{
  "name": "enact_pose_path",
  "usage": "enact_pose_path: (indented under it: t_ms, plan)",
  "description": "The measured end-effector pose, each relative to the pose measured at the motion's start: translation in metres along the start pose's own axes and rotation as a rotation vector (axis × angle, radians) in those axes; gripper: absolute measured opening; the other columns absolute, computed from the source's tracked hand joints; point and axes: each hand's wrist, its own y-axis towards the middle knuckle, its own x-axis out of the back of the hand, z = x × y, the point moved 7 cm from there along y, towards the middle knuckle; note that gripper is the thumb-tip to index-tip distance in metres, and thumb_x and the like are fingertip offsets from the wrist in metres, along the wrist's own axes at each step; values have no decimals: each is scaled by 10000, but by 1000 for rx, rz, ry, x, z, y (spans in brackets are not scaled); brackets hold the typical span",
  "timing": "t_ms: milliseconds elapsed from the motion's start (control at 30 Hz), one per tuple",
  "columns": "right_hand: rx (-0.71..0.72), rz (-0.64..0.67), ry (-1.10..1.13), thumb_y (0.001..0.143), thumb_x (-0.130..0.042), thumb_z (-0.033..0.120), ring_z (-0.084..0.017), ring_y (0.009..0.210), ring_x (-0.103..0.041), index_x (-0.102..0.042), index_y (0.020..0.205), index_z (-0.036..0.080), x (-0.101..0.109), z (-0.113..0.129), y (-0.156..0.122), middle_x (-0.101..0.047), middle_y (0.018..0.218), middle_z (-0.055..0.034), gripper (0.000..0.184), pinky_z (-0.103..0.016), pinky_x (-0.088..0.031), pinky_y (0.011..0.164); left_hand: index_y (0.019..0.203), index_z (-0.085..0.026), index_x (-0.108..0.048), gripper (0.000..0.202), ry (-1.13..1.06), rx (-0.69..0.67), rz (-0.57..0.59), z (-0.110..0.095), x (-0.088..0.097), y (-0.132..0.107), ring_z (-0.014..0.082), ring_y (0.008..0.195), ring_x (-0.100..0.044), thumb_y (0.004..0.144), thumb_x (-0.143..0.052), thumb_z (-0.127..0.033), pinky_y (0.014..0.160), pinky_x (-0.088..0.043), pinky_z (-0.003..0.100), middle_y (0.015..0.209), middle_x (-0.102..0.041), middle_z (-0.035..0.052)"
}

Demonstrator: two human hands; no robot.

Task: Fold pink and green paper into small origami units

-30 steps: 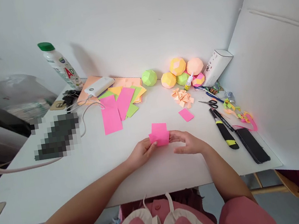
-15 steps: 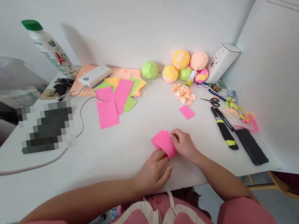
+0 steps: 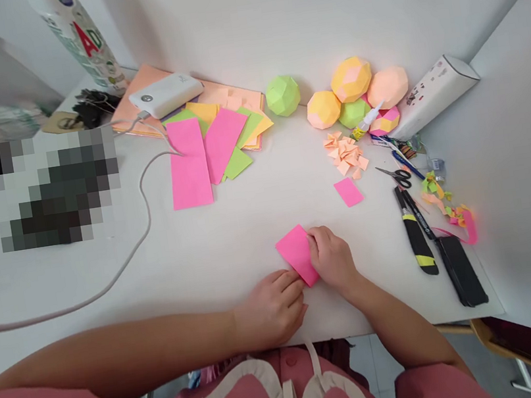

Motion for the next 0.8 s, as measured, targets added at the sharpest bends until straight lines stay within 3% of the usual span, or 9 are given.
enact_pose_path:
  t_ms: [233,333,500,667,800]
  plan:
    - [-22,37,-36,937,-373,186,-109,562,-526,-581,881,151,-5,0,3,-632,752,-33,218,-216,-352,476,890,-95,-641,186,89,43,69,5,-1,2,203,766,-557,863,-458,-110,713,-511,378,808,-603,90]
    - [-31,43,-23,941,-378,195,-120,610,-564,-584,953,149,-4,1,3,-648,790,-39,212,-219,-378,497,1000,-55,-634,239,124,98,105,9,-2,3,253,884,-562,854,-506,-194,836,-490,436,930,-604,123]
    - [23,12,-56,943,-388,169,-115,620,-575,-574,1036,130,-1,6,4,-659,808,-50,211,-212,-380,495,1148,-18,-593,504,164,220,218,18,-10,-1,335,1079,-504,843,-541,-416,1024,-374,491,1106,-575,171]
    - [72,3,-106,902,-427,95,-86,553,-514,-616,969,129,-1,9,5,-616,738,-27,204,-195,-321,443,1180,-14,-584,561,165,246,240,19,-12,-4,345,1135,-483,851,-523,-465,1050,-344,469,1166,-566,175]
    - [100,27,-125,865,-426,48,-79,535,-474,-629,1067,132,-2,10,4,-574,706,-9,299,-191,-306,432,1207,-20,-566,585,164,269,251,20,-13,-4,350,1160,-482,856,-513,-485,1063,-323,474,1189,-564,181]
